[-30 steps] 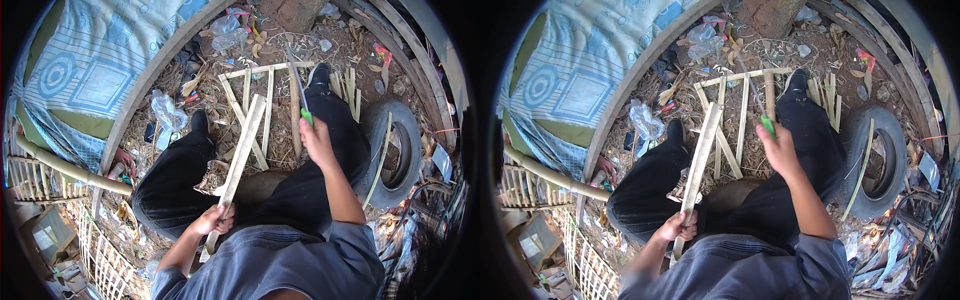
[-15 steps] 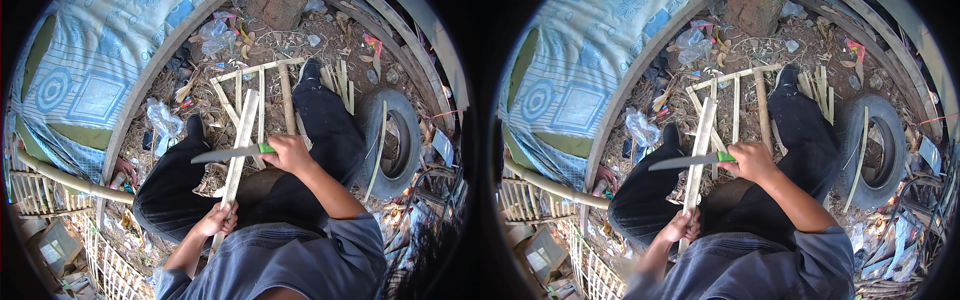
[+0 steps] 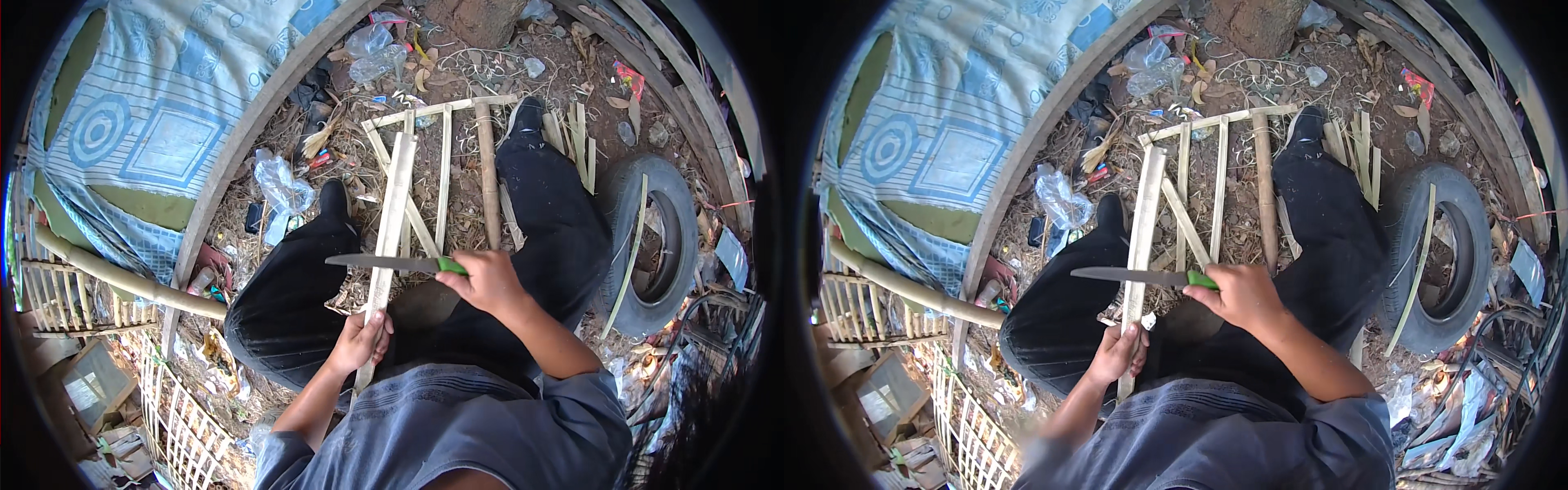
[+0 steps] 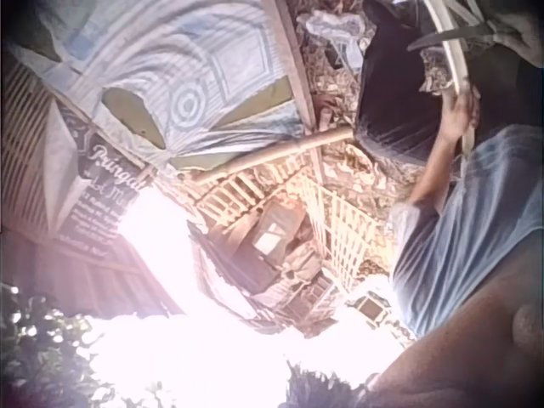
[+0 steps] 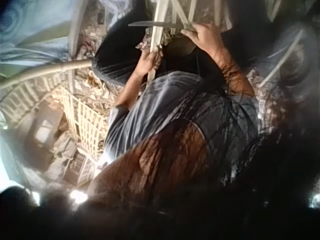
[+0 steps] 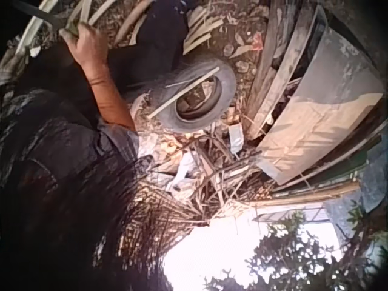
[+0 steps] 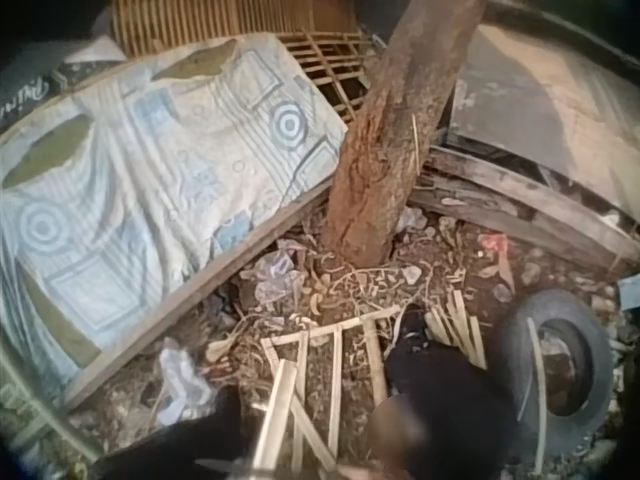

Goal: The person shaves a piece of bamboo with a knife, removing thin strips of wood. They hold the piece by hand and against their leg while moving the blade along the wood, turning the item to reach different sides.

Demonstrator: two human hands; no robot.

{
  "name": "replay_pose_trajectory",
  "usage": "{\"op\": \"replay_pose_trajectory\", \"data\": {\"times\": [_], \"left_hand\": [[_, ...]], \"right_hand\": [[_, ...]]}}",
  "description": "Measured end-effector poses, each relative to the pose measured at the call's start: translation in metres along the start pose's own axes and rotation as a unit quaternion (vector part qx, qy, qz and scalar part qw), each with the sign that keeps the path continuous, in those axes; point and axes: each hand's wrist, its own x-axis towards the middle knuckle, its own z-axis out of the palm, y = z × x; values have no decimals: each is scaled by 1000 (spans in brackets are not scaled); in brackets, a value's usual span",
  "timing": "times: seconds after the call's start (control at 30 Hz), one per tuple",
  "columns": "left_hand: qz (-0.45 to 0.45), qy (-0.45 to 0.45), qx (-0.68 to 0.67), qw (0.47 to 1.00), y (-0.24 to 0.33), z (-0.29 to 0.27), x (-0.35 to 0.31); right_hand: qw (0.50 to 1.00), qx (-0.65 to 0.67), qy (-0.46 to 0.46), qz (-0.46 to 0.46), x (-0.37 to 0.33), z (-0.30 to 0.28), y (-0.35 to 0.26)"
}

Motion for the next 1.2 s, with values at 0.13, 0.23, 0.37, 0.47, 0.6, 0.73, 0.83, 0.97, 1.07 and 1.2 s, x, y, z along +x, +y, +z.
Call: {"op": "replay_pose_trajectory", "data": {"times": [0.13, 0.23, 0.37, 0.47, 0.6, 0.73, 0.83, 0.97, 1.07, 1.2], "left_hand": [[-19, -12, 15, 1000, -2, 12, 4], [-29, -19, 3, 999, -4, 13, 3], [-45, -77, 19, 996, -15, 7, 2], [-16, -55, -47, 997, -17, 6, -4], [-10, -34, -55, 998, -19, -2, 0], [-16, -96, -84, 992, -2, 12, 9], [-20, -75, -72, 994, 6, 16, 8], [-35, -67, -74, 994, 9, 15, 11], [-58, -82, -105, 989, 2, 8, 5], [-66, -80, -98, 990, -11, 9, -6]], "right_hand": [[997, -49, -5, -54, 2, 35, 25], [995, -94, 23, -35, 26, 31, 59], [956, -136, 98, 239, 76, -9, 111], [911, -127, 203, 336, 79, -49, 142], [957, -26, 177, 226, 59, -44, 86], [999, -41, 14, -27, 21, 2, 27], [998, -49, 5, -46, 15, 22, 32], [992, -91, -9, -90, 30, 27, 56], [969, -130, -13, 208, 63, 8, 86], [909, -168, 191, 329, 72, -66, 155]]}}
